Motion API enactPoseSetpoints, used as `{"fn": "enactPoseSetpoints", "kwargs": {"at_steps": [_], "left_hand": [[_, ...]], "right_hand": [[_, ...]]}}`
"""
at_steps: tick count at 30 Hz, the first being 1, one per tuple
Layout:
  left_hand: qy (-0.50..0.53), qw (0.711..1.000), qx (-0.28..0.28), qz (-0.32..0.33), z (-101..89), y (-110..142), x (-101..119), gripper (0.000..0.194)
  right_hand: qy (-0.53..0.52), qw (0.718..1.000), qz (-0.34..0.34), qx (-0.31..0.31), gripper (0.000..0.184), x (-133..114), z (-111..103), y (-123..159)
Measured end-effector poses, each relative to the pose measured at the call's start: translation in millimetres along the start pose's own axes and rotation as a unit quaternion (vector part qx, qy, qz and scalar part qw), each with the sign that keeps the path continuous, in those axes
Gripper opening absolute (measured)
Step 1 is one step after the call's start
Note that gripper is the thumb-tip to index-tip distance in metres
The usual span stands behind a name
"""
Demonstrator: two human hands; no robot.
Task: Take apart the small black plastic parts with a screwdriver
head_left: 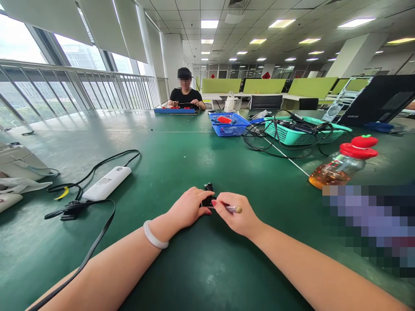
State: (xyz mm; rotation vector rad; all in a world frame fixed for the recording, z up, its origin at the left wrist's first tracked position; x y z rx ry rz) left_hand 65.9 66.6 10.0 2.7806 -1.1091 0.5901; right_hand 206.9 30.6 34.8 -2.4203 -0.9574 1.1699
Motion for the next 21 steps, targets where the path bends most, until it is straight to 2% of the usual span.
{"fn": "enactPoseSetpoints", "kwargs": {"at_steps": [4,7,13,17,21], "left_hand": [[-0.002,1.0,-0.008,-0.017,0.0,0,0,0.046],[-0.001,1.0,-0.009,-0.02,-0.7,1,1,0.047],[-0.004,1.0,0.005,-0.009,0.2,2,1,0.046],[-0.006,1.0,0.014,-0.005,1.6,2,0,0.046],[-0.002,1.0,0.011,-0.016,1.0,3,0,0.047]], "right_hand": [[-0.103,0.987,0.123,0.031,0.044,22,-4,-1],[-0.162,0.972,0.166,0.03,0.047,32,-3,0],[-0.152,0.979,0.105,0.092,0.05,20,-21,3],[-0.111,0.987,0.072,0.087,0.05,15,-30,3],[-0.088,0.989,0.075,0.092,0.049,21,-30,2]]}}
Point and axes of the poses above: each hand's wrist, its own y-axis away from the middle knuckle, its own z-axis out of the palm, x = y × z, the point moved 5 cm from there along -y, towards the middle knuckle, and after that the axes turned 7 degrees about -x, right-handed, at the moved point
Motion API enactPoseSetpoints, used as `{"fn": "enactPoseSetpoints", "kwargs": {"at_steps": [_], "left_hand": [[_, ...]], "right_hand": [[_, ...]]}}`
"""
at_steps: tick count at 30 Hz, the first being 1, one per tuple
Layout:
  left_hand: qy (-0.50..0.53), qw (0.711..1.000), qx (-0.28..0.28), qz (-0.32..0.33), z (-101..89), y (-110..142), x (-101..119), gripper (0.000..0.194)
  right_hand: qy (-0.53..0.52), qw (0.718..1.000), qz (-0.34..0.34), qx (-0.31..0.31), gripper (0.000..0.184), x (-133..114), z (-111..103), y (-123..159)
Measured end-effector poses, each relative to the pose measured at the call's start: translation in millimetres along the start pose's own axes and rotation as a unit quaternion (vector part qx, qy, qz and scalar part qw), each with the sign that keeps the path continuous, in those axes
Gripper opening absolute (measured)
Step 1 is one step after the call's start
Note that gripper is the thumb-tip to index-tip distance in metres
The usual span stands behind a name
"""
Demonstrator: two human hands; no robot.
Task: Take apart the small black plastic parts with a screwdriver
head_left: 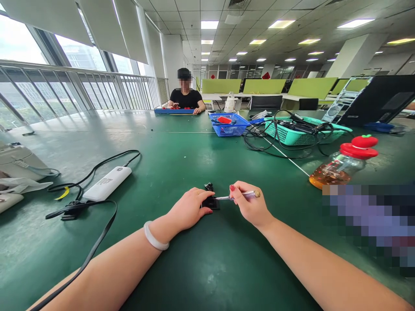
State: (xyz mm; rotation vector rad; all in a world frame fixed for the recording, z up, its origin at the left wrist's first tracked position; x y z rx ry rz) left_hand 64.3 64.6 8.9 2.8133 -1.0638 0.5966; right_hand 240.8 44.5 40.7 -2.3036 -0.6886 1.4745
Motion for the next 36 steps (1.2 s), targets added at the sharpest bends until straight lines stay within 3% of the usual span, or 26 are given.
{"fn": "enactPoseSetpoints", "kwargs": {"at_steps": [10,17,22,26,31,36], "left_hand": [[-0.001,1.0,-0.009,-0.005,-0.3,1,2,0.047],[0.001,1.0,0.019,0.016,-2.2,3,5,0.045],[0.014,0.996,0.08,0.031,-8.6,6,7,0.039],[-0.001,0.992,0.125,-0.018,-14.0,5,3,0.037],[-0.077,0.985,0.107,-0.113,-12.3,4,-7,0.04],[-0.114,0.979,0.07,-0.156,-9.1,7,-11,0.036]], "right_hand": [[0.009,1.0,0.012,-0.019,0.047,5,8,-3],[-0.02,0.999,0.018,-0.036,0.05,8,10,-2],[-0.107,0.992,0.035,0.061,0.055,14,-5,0],[-0.137,0.979,0.075,0.128,0.056,27,-13,-1],[-0.042,0.988,0.13,0.077,0.053,39,-8,-7],[0.0,0.99,0.133,0.046,0.04,44,-2,-8]]}}
Point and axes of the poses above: each hand's wrist, its own y-axis away from the middle knuckle, its own z-axis out of the palm, x = y × z, the point moved 5 cm from there along -y, towards the middle knuckle, and after that the axes turned 7 degrees about -x, right-handed, at the moved point
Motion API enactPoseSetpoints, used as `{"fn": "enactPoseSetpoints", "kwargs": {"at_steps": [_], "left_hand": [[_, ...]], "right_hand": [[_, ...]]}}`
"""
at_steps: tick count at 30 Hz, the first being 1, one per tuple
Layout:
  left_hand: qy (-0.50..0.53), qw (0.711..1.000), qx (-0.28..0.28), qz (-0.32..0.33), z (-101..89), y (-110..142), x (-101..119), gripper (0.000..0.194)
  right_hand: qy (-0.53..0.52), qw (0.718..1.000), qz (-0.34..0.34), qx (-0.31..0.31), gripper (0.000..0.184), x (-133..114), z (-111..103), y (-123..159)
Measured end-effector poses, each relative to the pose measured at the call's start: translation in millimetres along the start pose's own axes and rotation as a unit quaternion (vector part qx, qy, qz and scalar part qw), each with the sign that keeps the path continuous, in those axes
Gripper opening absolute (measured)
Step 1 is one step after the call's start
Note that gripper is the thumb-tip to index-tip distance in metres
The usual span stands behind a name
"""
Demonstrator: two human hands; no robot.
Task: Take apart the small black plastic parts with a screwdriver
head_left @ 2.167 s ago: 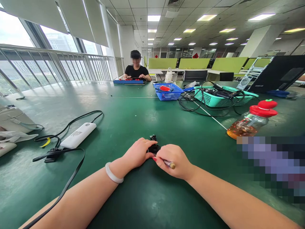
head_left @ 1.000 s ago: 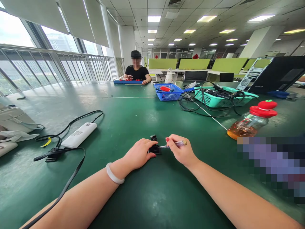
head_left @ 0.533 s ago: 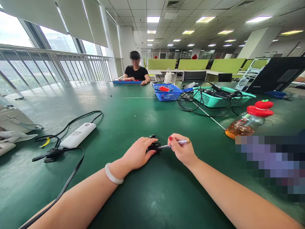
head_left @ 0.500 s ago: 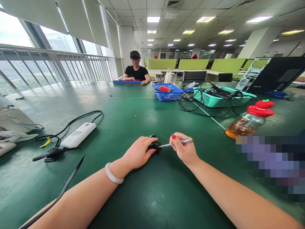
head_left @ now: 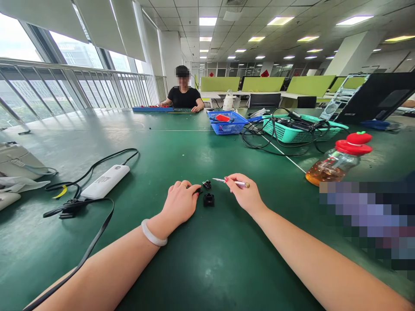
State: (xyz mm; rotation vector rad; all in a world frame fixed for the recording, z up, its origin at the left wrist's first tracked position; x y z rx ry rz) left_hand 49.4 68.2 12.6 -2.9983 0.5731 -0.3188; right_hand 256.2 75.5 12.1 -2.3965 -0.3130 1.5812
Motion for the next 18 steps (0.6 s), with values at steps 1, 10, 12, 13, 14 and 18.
{"fn": "enactPoseSetpoints", "kwargs": {"at_steps": [1,10,12,13,14,18], "left_hand": [[-0.001,1.0,-0.001,-0.004,-0.1,0,0,0.035],[0.101,0.992,0.04,0.068,0.0,-4,5,0.03],[0.116,0.988,0.028,0.099,2.7,-3,10,0.032],[0.115,0.987,0.018,0.109,4.7,-2,12,0.035],[0.111,0.987,0.007,0.115,6.8,-1,14,0.037],[0.094,0.988,-0.024,0.118,13.9,0,17,0.033]], "right_hand": [[0.003,1.0,-0.004,-0.009,0.037,0,2,0],[0.02,0.998,-0.015,-0.064,0.027,2,11,1],[0.023,0.997,-0.012,-0.068,0.028,3,11,1],[0.023,0.997,-0.01,-0.071,0.029,4,11,0],[0.024,0.997,-0.008,-0.074,0.029,5,12,0],[0.035,0.995,-0.009,-0.092,0.031,6,15,0]]}}
Point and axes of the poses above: each hand's wrist, its own y-axis away from the middle knuckle, its own z-axis out of the palm, x = y × z, the point moved 5 cm from there along -y, towards the middle knuckle, and after that the axes turned 7 degrees about -x, right-handed, at the moved point
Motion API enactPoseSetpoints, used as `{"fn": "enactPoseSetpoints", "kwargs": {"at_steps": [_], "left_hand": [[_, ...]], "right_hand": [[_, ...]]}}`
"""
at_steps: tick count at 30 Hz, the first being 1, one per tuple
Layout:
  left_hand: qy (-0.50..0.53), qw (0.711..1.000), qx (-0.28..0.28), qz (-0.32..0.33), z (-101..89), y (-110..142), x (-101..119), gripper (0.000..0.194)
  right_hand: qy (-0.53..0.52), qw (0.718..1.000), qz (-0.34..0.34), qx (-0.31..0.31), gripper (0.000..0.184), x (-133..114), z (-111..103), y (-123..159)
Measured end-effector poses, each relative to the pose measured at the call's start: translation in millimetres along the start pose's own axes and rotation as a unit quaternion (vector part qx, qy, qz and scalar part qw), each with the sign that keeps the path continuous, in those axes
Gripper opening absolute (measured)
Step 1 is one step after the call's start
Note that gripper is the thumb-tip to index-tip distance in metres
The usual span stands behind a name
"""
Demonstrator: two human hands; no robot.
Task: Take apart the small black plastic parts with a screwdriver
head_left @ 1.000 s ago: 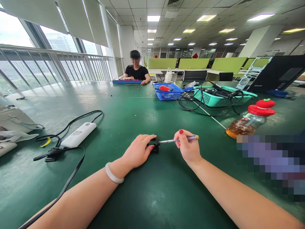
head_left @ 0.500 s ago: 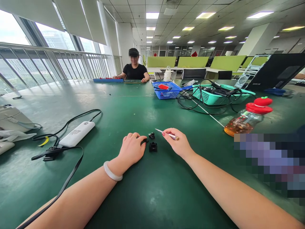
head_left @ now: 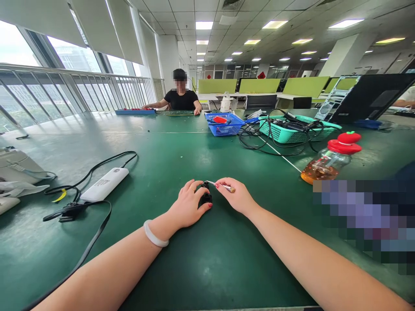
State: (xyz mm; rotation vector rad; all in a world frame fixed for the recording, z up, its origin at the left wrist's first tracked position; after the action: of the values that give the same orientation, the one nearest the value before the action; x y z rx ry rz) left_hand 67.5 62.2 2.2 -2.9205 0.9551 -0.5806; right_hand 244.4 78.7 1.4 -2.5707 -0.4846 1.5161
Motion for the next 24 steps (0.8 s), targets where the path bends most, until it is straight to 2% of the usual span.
{"fn": "enactPoseSetpoints", "kwargs": {"at_steps": [4,9,14,16,21,24], "left_hand": [[-0.013,1.0,0.009,-0.013,-0.1,-2,-3,0.028],[-0.027,0.996,0.045,-0.074,-8.7,-2,-13,0.023],[-0.017,0.992,0.062,-0.108,-15.2,-2,-19,0.026],[-0.007,0.992,0.065,-0.106,-15.1,-2,-19,0.031],[0.004,0.997,0.041,-0.063,-10.6,-1,-12,0.061],[0.007,0.998,0.017,-0.055,-8.3,0,-10,0.063]], "right_hand": [[0.01,1.0,-0.018,-0.006,0.03,-3,1,0],[0.013,0.999,-0.029,-0.004,0.031,-7,0,1],[0.016,0.999,-0.044,-0.011,0.032,-12,0,2],[0.01,0.999,-0.046,-0.012,0.032,-14,0,3],[0.002,0.998,-0.062,-0.007,0.038,-20,-2,6],[0.002,0.997,-0.072,0.001,0.043,-24,-4,8]]}}
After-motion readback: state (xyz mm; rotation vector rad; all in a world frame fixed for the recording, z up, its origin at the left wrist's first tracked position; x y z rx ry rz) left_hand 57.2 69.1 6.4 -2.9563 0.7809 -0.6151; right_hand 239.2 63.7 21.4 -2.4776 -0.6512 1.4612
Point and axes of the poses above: each hand's wrist, its own y-axis away from the middle knuckle, its own z-axis out of the palm, x = y × z, the point moved 5 cm from there along -y, towards the middle knuckle, and after that the axes turned 7 degrees about -x, right-handed, at the moved point
